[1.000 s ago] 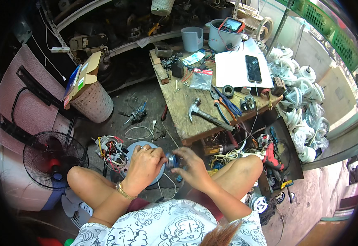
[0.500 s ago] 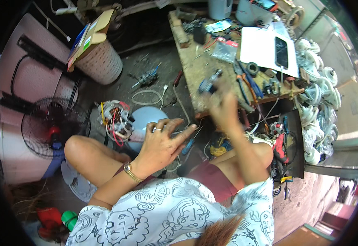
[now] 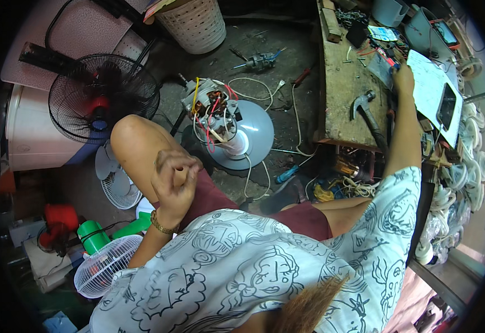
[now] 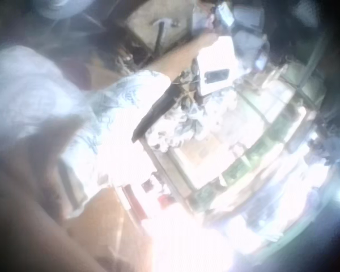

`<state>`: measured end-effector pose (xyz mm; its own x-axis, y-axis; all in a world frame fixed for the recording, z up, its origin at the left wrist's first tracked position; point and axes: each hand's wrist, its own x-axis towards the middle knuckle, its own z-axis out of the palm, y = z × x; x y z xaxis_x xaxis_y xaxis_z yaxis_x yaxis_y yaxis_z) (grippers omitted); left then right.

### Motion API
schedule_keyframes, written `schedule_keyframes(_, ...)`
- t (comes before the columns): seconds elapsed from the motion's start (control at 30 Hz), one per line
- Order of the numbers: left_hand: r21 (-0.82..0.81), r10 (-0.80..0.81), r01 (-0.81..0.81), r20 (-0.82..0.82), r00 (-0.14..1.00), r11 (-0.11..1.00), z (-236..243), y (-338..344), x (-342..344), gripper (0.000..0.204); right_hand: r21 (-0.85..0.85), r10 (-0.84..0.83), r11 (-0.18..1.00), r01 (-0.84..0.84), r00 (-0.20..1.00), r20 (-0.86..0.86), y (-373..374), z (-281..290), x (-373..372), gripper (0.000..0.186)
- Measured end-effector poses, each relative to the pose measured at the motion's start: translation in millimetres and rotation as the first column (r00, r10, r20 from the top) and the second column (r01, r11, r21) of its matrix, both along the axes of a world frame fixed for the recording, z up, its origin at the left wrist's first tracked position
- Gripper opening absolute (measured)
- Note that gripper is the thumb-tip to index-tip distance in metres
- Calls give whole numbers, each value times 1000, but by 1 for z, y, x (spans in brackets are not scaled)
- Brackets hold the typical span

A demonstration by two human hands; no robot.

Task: The person repairs an electric fan motor by hand and with a soldering iron, twisting wires together, applying solder to the connections, and cutting wire with pliers.

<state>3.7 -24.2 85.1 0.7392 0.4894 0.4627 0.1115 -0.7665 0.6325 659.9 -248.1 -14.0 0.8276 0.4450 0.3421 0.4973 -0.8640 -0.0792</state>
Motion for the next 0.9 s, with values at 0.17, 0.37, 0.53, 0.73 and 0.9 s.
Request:
schedule_keyframes(0.17,-277,283,-258,51,958,925,-5,21,12,10,125,21,992,-33,995,93,-23,23,-67,36)
schedule_keyframes(0.37,-38,193,-191,67,979,981,-2,28,25,19,-248,-167,959,135,980,-111,-76,10,-138,37)
schedule_keyframes(0.53,100,161,-166,55,985,981,15,28,61,25,-165,-185,973,162,974,-130,-84,7,-141,52)
schedule_keyframes(0.73,-97,49,-39,106,993,994,11,26,54,10,-152,-128,982,109,984,-121,-70,23,-142,35)
schedule_keyframes(0.9,-43,-3,12,211,977,999,3,11,49,7,-66,-295,954,292,955,-40,-87,25,-143,24)
